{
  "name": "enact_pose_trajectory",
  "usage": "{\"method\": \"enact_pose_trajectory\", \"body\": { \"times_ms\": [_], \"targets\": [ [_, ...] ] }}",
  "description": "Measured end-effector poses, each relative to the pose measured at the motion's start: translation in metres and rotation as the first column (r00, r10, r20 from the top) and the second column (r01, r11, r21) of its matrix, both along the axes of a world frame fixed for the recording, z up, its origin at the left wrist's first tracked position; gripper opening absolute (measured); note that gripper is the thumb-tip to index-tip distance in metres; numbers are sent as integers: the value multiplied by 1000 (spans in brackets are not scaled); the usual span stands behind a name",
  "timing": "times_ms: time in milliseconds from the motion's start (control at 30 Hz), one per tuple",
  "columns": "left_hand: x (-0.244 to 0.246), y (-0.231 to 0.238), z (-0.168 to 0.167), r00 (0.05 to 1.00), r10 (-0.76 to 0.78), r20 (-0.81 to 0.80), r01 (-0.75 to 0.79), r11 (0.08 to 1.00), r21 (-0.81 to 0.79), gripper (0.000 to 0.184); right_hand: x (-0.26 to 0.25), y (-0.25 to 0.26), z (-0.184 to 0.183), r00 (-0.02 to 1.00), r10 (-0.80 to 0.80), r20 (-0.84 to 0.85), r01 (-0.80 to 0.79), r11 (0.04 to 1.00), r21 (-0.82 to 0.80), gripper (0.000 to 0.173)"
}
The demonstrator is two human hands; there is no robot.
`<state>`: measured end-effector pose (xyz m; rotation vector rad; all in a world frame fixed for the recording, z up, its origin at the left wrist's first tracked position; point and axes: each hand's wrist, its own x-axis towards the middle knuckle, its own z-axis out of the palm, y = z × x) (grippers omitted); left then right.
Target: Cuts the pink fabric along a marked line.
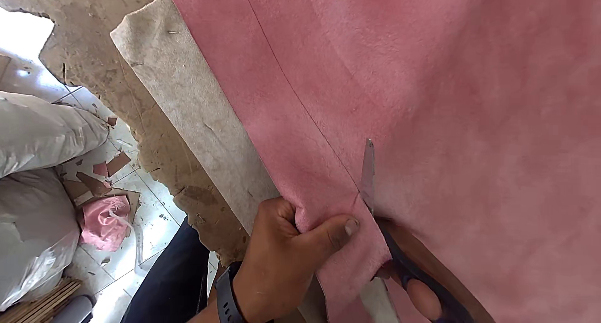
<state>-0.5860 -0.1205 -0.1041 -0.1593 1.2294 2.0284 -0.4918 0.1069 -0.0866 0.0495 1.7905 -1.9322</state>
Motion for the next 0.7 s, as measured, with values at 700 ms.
{"method": "enact_pose_trajectory", "body": {
  "times_ms": [700],
  "targets": [
    [7,-3,-5,998,45,-36,-43,998,55,16,0,-2,-23,999,-34,-1,34,999,0,31]
  ]
}}
